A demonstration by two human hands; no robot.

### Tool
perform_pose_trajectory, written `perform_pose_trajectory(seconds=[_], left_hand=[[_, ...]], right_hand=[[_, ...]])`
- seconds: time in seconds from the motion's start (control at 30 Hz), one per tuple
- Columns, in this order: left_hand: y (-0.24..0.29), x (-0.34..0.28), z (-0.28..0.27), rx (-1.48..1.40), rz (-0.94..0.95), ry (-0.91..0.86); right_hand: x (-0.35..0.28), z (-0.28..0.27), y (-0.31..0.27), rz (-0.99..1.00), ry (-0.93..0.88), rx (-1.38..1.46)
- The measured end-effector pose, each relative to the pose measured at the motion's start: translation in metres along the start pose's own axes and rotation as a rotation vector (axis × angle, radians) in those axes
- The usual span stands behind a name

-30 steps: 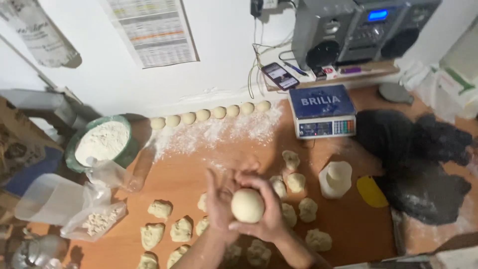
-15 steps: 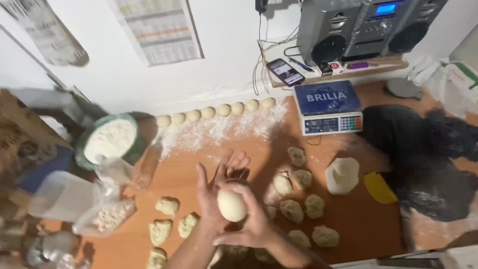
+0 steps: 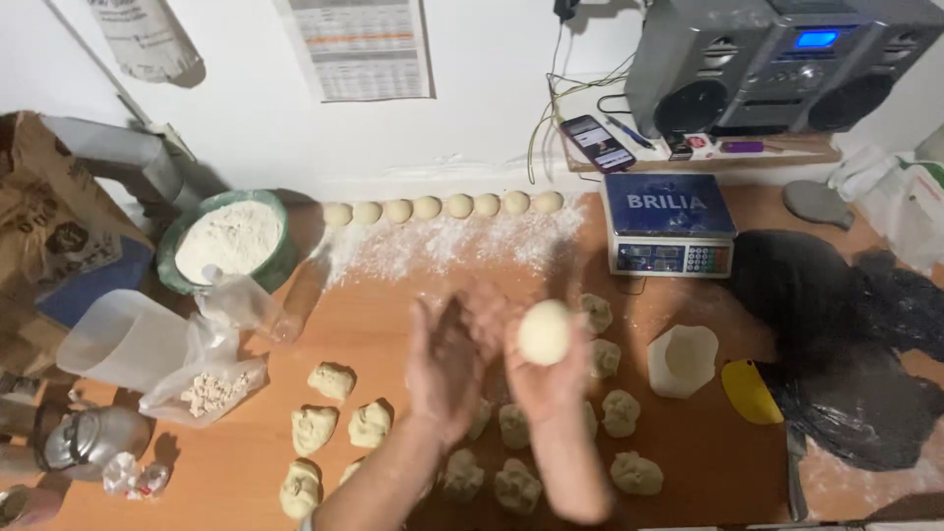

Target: Shaping dough pieces into round balls on a floured workbench.

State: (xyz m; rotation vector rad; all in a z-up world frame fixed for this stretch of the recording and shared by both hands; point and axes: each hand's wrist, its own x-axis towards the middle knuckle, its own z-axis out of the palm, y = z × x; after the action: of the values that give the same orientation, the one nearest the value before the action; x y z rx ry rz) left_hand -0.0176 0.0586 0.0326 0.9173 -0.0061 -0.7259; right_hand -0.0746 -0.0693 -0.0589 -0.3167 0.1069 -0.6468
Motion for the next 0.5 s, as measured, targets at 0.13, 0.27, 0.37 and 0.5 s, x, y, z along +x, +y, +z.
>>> perform_pose_trajectory(seconds=[0.13, 0.27, 0.37, 0.5], left_hand=[[0.012, 0.032, -0.025, -0.014, 0.612, -0.228], [-0.053, 0.02, -0.016, 0.01, 0.441, 0.076], [-0.048, 0.021, -0.012, 0.077, 0.203, -0.007], [-0.065, 0.014, -0.04, 0.095, -0.058, 0.07]], right_hand=[[0.002, 0.012, -0.025, -0.28, -0.023, -0.068], [-0.032, -0.022, 0.033, -0.355, -0.144, -0.362], [-0.04, 0.012, 0.037, -0.104, -0.366, -0.602], [-0.035, -0.017, 0.052, 0.291, 0.347, -0.142]])
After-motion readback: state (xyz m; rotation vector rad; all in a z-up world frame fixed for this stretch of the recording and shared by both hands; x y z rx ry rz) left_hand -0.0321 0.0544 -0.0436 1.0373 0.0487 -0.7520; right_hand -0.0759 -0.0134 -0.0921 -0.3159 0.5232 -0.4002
